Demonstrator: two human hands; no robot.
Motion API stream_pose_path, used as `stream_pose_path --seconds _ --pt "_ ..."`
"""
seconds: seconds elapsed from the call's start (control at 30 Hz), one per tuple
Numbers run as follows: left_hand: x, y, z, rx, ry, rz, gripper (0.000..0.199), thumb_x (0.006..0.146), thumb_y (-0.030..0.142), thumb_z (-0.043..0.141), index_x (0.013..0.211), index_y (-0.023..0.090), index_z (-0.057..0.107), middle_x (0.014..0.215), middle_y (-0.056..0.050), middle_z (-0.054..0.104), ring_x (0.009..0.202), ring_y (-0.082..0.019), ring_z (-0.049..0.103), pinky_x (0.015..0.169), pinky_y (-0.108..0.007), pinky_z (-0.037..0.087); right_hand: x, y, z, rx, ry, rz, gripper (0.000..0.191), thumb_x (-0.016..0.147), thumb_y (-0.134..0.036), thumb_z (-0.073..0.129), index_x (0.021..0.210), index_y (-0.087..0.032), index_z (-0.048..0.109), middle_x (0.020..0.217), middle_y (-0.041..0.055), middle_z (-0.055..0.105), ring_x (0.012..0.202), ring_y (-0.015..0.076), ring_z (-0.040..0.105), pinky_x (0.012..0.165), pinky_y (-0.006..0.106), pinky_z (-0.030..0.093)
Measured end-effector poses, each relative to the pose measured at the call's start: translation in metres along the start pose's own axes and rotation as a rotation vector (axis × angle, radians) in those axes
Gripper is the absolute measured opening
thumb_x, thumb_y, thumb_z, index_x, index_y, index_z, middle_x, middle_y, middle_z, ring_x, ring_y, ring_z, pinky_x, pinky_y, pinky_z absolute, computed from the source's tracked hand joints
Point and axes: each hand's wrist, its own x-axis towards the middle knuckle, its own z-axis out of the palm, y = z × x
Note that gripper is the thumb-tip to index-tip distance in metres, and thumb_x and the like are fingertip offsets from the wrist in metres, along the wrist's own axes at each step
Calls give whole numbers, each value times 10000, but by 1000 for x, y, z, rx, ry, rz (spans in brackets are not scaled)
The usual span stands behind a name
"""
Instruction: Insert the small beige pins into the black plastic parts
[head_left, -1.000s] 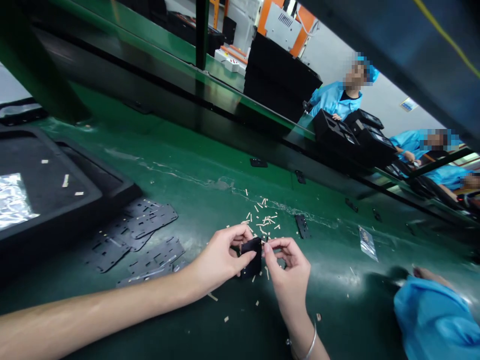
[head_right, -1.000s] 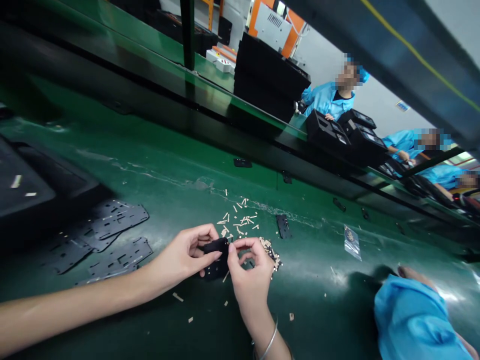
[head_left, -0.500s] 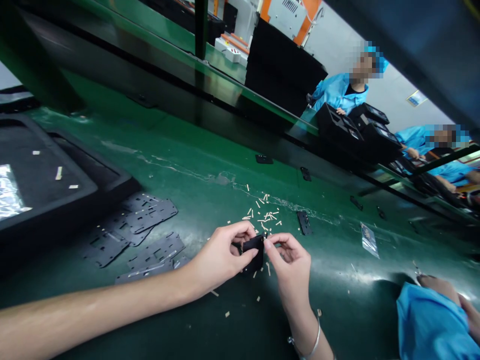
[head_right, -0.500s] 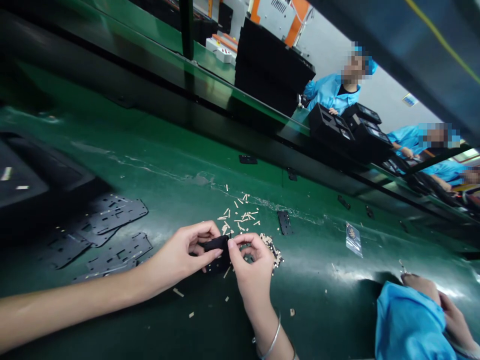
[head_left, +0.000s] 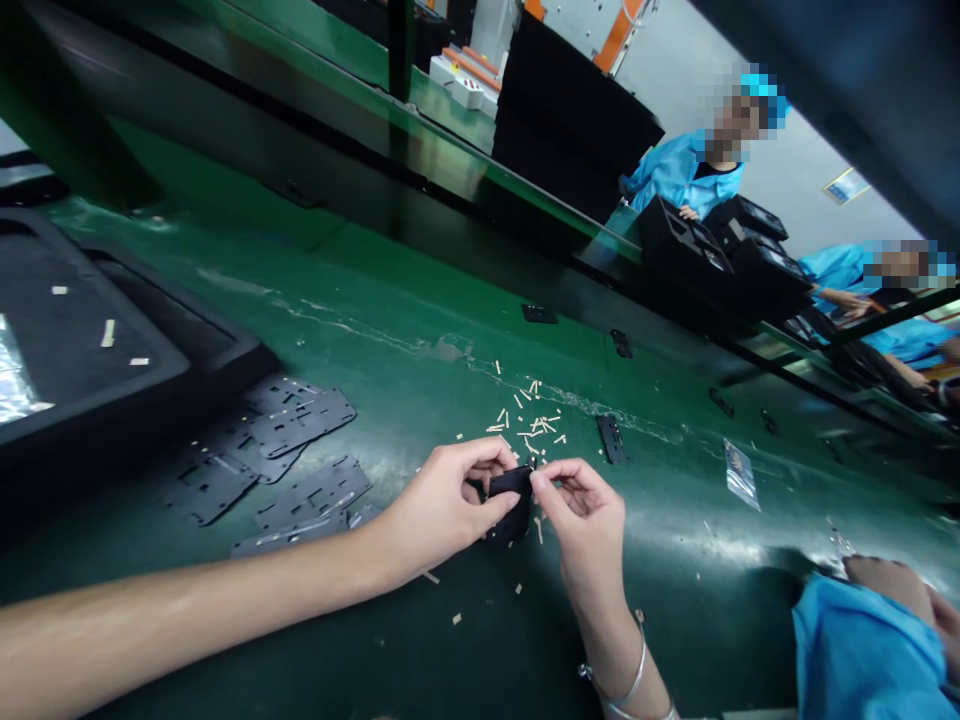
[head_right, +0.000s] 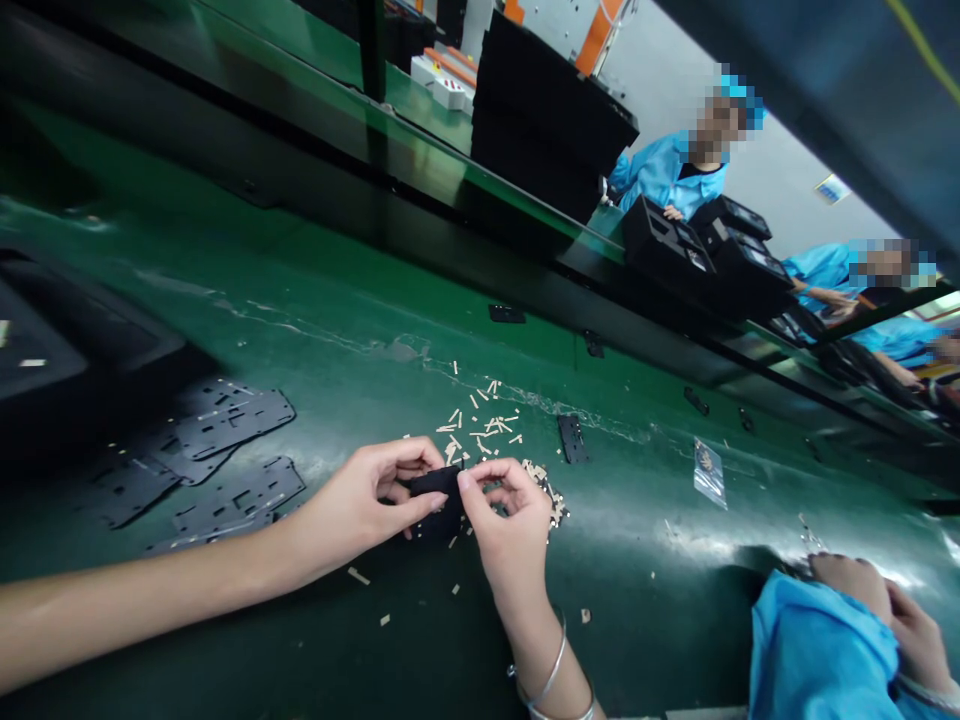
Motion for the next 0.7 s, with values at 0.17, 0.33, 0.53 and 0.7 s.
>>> stream_pose_path --seconds 0.17,0.33,0.53,0.7 --pt "0 2 0 -12 -4 -1 68 702 156 543 726 153 480 665 40 478 565 -73 472 482 -167 406 0 0 0 21 -2 11 109 730 -267 650 716 -167 609 640 -6 576 539 93 511 486 193 423" --pt "-2 3 1 -20 -8 -13 53 712 156 531 733 150 482 678 40 475 563 -67 468 476 -162 411 0 0 0 50 -5 44 107 730 -271 659 717 -177 610 625 -22 563 548 84 509 497 179 411" --pt "-1 6 -1 -99 -39 -55 76 696 150 545 727 147 475 661 48 476 529 -62 469 469 -175 433 2 1 -2 133 -59 90 119 729 -273 672 713 -176 606 615 -27 561 547 74 498 479 164 385" --pt "2 5 -3 -218 -86 -109 113 684 160 578 747 140 486 642 48 506 491 -66 483 476 -210 465 6 -3 -4 271 -139 126 134 777 -307 624 829 -189 590 628 -23 580 518 69 491 449 161 365"
